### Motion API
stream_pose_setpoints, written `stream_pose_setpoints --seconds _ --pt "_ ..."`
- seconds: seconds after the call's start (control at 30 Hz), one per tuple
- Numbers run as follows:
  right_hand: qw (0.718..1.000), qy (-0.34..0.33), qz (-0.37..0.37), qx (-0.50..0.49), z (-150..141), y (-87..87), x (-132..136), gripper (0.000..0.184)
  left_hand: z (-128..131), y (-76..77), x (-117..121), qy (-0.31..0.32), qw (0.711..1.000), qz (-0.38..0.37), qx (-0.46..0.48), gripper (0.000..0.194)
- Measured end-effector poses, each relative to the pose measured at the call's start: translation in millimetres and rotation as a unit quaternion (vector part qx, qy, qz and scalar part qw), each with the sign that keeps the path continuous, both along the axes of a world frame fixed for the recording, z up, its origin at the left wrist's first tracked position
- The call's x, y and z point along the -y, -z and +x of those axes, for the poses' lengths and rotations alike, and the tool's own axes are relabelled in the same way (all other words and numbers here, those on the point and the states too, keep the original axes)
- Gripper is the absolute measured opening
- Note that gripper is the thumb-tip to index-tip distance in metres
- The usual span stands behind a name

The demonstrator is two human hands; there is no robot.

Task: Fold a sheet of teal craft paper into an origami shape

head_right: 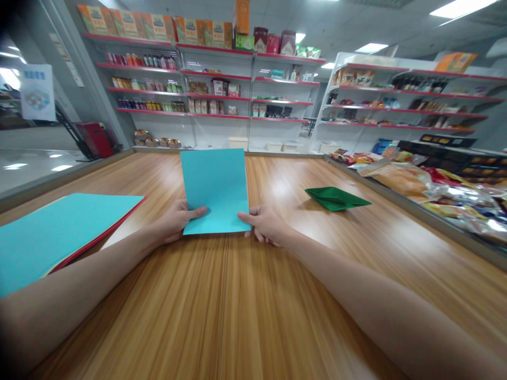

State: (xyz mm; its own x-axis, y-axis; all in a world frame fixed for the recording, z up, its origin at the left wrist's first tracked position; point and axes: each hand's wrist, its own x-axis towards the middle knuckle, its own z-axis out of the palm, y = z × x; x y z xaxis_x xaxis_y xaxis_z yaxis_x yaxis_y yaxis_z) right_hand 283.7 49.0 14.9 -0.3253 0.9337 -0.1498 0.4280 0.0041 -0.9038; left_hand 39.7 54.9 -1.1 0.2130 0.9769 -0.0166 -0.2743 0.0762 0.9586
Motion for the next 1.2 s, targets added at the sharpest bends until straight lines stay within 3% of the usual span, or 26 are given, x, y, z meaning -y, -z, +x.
stream_pose_setpoints --seconds 0.23,0.47,0.73,0.87,1.03,1.2 --pt "0.993 -0.025 0.052 -0.104 2 8.4 -5 0.047 0 -6.1 5 0.043 0.999 -0.015 -0.013 0.042" --pt "0.988 -0.019 0.095 -0.121 4 12.8 -10 0.049 -1 -6.1 4 0.06 0.998 -0.021 -0.017 0.042" --pt "0.985 0.006 0.091 -0.145 5 12.9 -12 0.049 -2 -8.4 5 0.093 0.995 -0.034 -0.027 0.046" --pt "0.99 -0.034 0.074 -0.111 7 12.1 -15 0.049 -1 -10.3 5 0.078 0.997 -0.018 -0.014 0.044" --pt "0.991 -0.01 0.067 -0.112 7 10.9 -17 0.05 -2 -11.2 5 0.11 0.993 -0.015 -0.027 0.045" --pt "0.994 -0.034 0.067 -0.08 6 8.6 -16 0.053 -3 -10.5 4 0.104 0.994 -0.007 -0.014 0.044"
